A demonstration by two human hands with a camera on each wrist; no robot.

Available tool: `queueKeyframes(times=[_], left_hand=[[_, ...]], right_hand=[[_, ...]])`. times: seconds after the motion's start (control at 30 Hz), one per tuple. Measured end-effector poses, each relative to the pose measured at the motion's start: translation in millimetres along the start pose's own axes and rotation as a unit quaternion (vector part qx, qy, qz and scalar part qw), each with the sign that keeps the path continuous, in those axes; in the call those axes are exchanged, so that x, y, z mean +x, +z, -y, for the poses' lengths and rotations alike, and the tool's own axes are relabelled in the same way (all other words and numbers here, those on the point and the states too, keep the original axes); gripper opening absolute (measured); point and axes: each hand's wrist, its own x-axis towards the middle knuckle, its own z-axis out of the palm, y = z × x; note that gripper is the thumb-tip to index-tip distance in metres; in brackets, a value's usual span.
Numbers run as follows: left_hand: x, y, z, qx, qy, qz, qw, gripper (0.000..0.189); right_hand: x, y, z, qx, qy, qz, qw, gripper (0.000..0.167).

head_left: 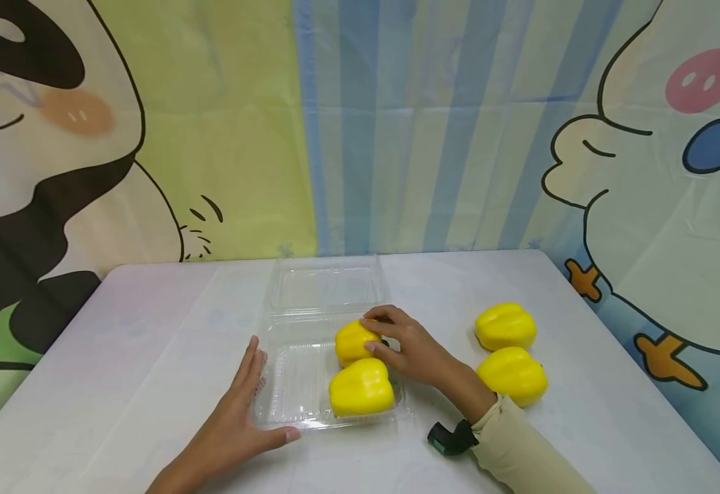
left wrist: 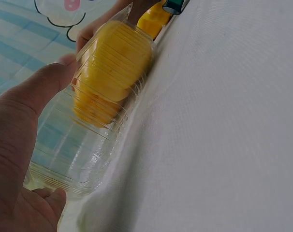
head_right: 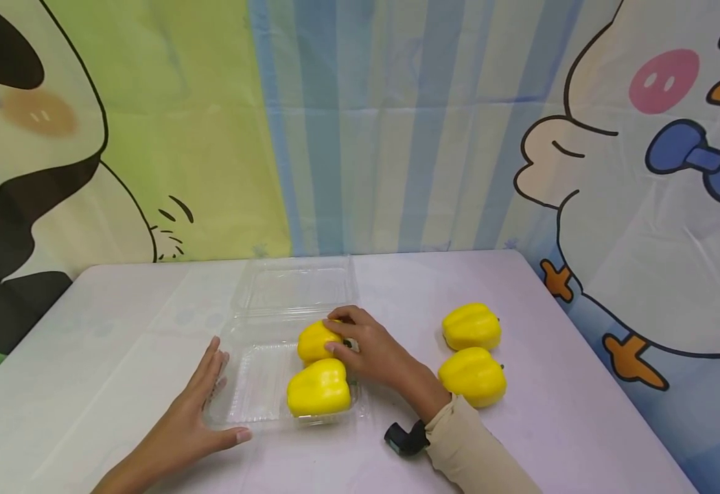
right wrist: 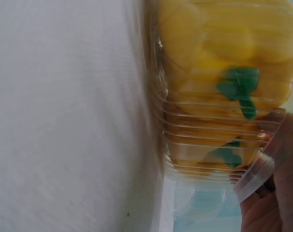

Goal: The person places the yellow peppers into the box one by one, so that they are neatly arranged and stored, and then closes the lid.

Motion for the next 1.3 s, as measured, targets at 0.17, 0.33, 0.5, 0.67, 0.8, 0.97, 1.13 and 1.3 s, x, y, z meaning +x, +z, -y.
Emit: queueKeyframes(times=[0.17, 0.33, 0.5, 0.67, 0.8, 0.97, 1.13, 1.3], left_hand=[[-1.8, -0.4, -1.8, -0.004, 0.009, 0.002, 1.0, 0.13], [-2.6, -1.0, -3.6, -0.002, 0.013, 0.001, 0.9999, 0.129], [-3.1, -1.2, -3.9, -0.001, 0.011, 0.0, 0.9999, 0.13], [-1.9, -1.6, -4.1, -0.002, 0.007, 0.001, 1.0, 0.131], [-1.3, -1.3, -4.3, -0.001, 0.001, 0.004, 1.0, 0.131], [-0.3, -0.9, -4.4, 0.0, -0.004, 0.008, 1.0, 0.131], [0.4, -0.6, -3.2, -0.003, -0.003, 0.007, 1.0, 0.132], [0.9, -0.3, -2.7, -0.007, 0.002, 0.002, 1.0, 0.133]], right_hand=[[-0.1, -1.4, 0.6, -0.001, 0.0, 0.0, 1.0, 0.043], [1.0, -2.4, 0.9, -0.001, -0.005, 0.0, 1.0, 0.042], [1.4, -2.4, 1.0, 0.002, -0.001, 0.002, 1.0, 0.042], [1.3, -2.5, 0.6, 0.007, 0.002, 0.003, 1.0, 0.042], [1.2, -2.6, -1.3, 0.011, 0.003, 0.003, 0.9999, 0.042], [0.3, -3.0, -2.2, 0.016, -0.002, 0.002, 0.9999, 0.042], [0.9, -4.4, 0.8, 0.012, -0.001, 0.006, 0.9999, 0.041], [4.2, -9.1, 7.6, -0.003, 0.039, 0.027, 0.9989, 0.044]])
